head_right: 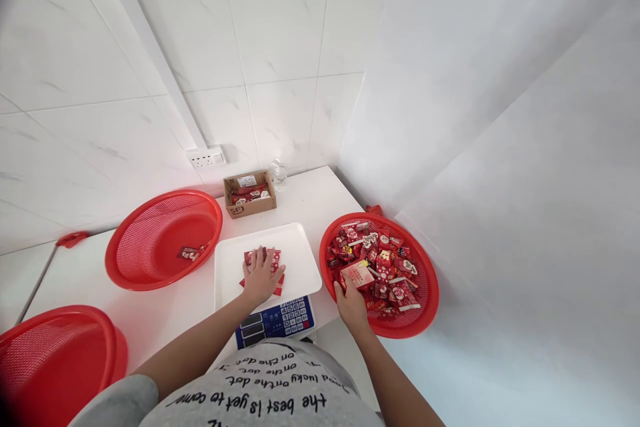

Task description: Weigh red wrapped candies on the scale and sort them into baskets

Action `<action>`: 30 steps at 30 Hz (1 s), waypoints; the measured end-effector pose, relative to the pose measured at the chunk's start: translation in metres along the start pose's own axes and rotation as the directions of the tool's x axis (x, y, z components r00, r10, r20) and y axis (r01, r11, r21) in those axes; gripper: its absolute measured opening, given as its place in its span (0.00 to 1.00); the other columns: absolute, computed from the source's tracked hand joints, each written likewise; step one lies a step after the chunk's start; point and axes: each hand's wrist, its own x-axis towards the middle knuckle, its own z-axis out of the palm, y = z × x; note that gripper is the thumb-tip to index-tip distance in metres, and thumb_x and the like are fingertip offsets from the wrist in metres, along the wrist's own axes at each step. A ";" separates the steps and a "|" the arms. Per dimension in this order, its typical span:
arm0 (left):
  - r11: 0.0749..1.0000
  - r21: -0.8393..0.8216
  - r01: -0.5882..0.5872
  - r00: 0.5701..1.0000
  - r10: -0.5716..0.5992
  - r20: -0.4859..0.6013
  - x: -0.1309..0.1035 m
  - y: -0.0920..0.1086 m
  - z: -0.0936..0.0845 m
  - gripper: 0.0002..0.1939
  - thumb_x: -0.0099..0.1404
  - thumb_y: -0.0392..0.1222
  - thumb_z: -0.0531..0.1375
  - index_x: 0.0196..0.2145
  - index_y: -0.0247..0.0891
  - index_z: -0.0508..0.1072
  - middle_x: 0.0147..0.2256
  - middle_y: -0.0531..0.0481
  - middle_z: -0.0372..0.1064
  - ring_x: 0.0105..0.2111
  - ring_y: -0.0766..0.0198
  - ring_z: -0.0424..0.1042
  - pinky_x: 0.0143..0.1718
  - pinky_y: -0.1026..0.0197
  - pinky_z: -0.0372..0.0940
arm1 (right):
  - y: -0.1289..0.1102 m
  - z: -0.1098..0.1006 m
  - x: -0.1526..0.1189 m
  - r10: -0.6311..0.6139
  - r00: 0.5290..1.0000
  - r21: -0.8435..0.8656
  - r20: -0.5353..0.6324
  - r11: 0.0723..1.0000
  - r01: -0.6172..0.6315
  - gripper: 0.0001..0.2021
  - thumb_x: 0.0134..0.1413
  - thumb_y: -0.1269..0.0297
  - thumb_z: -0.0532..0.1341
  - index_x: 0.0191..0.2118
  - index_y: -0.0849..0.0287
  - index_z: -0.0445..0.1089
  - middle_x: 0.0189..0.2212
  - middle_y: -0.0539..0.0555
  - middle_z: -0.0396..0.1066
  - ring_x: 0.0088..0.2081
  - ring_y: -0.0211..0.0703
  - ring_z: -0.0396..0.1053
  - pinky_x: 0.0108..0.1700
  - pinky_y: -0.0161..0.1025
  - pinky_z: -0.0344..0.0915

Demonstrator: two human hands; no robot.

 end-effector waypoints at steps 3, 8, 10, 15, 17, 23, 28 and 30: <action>0.984 0.054 -0.170 0.985 0.171 -0.031 0.000 -0.005 0.005 0.30 0.64 0.57 0.47 0.61 0.44 0.54 0.63 0.41 0.45 0.63 0.46 0.41 0.58 0.36 0.36 | 0.001 0.001 0.000 -0.005 1.000 0.004 -0.006 1.000 0.005 0.24 0.54 0.56 0.48 0.53 0.63 0.64 0.51 0.61 0.66 0.54 0.49 0.63 0.55 0.45 0.57; 0.834 0.072 -0.547 0.836 0.540 0.101 0.016 -0.039 -0.014 0.29 0.63 0.56 0.49 0.60 0.48 0.54 0.62 0.47 0.48 0.63 0.52 0.42 0.61 0.41 0.32 | 0.003 0.001 0.001 0.008 1.000 0.020 -0.001 1.000 -0.008 0.26 0.53 0.56 0.49 0.54 0.66 0.62 0.53 0.63 0.64 0.55 0.50 0.61 0.56 0.45 0.56; 0.757 0.044 -0.652 0.752 0.638 0.170 0.021 -0.051 -0.024 0.29 0.63 0.57 0.50 0.60 0.50 0.55 0.63 0.49 0.47 0.63 0.54 0.42 0.61 0.44 0.32 | 0.004 0.001 0.001 0.011 1.000 0.034 -0.003 0.999 -0.011 0.26 0.53 0.55 0.49 0.54 0.67 0.63 0.53 0.63 0.65 0.54 0.51 0.62 0.56 0.45 0.57; 0.857 0.059 -0.512 0.859 0.508 0.067 0.013 -0.047 -0.028 0.27 0.66 0.52 0.47 0.61 0.45 0.53 0.64 0.45 0.43 0.63 0.54 0.39 0.61 0.43 0.34 | 0.005 0.001 0.002 -0.015 1.000 -0.011 0.010 1.000 0.015 0.26 0.54 0.55 0.47 0.54 0.65 0.62 0.52 0.63 0.65 0.53 0.51 0.63 0.54 0.45 0.59; 0.947 0.059 -0.315 0.948 0.317 -0.027 0.007 -0.035 -0.020 0.27 0.66 0.51 0.46 0.62 0.44 0.52 0.64 0.43 0.41 0.64 0.51 0.38 0.60 0.40 0.37 | 0.005 0.002 0.002 -0.019 1.000 -0.024 0.018 1.000 0.020 0.26 0.54 0.55 0.47 0.54 0.65 0.62 0.52 0.62 0.66 0.53 0.51 0.64 0.54 0.45 0.59; 0.980 0.075 -0.185 0.983 0.185 0.005 0.007 -0.019 -0.005 0.28 0.66 0.55 0.45 0.60 0.45 0.55 0.64 0.40 0.42 0.63 0.44 0.40 0.57 0.33 0.37 | 0.004 0.001 0.002 -0.015 1.000 -0.020 0.007 1.000 0.015 0.24 0.54 0.55 0.48 0.52 0.62 0.64 0.50 0.61 0.68 0.51 0.50 0.66 0.51 0.44 0.61; 0.832 0.072 -0.550 0.834 0.543 0.093 0.013 -0.040 -0.013 0.27 0.65 0.56 0.47 0.60 0.50 0.55 0.63 0.47 0.45 0.63 0.51 0.41 0.60 0.39 0.34 | 0.003 0.001 0.001 -0.016 1.000 -0.007 0.019 1.000 0.016 0.26 0.54 0.54 0.47 0.54 0.63 0.61 0.52 0.62 0.66 0.52 0.51 0.64 0.52 0.45 0.60; 0.814 0.035 -0.579 0.813 0.574 0.097 0.014 -0.046 -0.016 0.27 0.65 0.56 0.47 0.60 0.50 0.54 0.63 0.48 0.45 0.63 0.53 0.41 0.60 0.41 0.35 | 0.002 0.000 -0.001 -0.020 1.000 0.006 0.012 1.000 0.020 0.26 0.54 0.54 0.47 0.55 0.63 0.60 0.52 0.62 0.65 0.52 0.51 0.65 0.52 0.45 0.60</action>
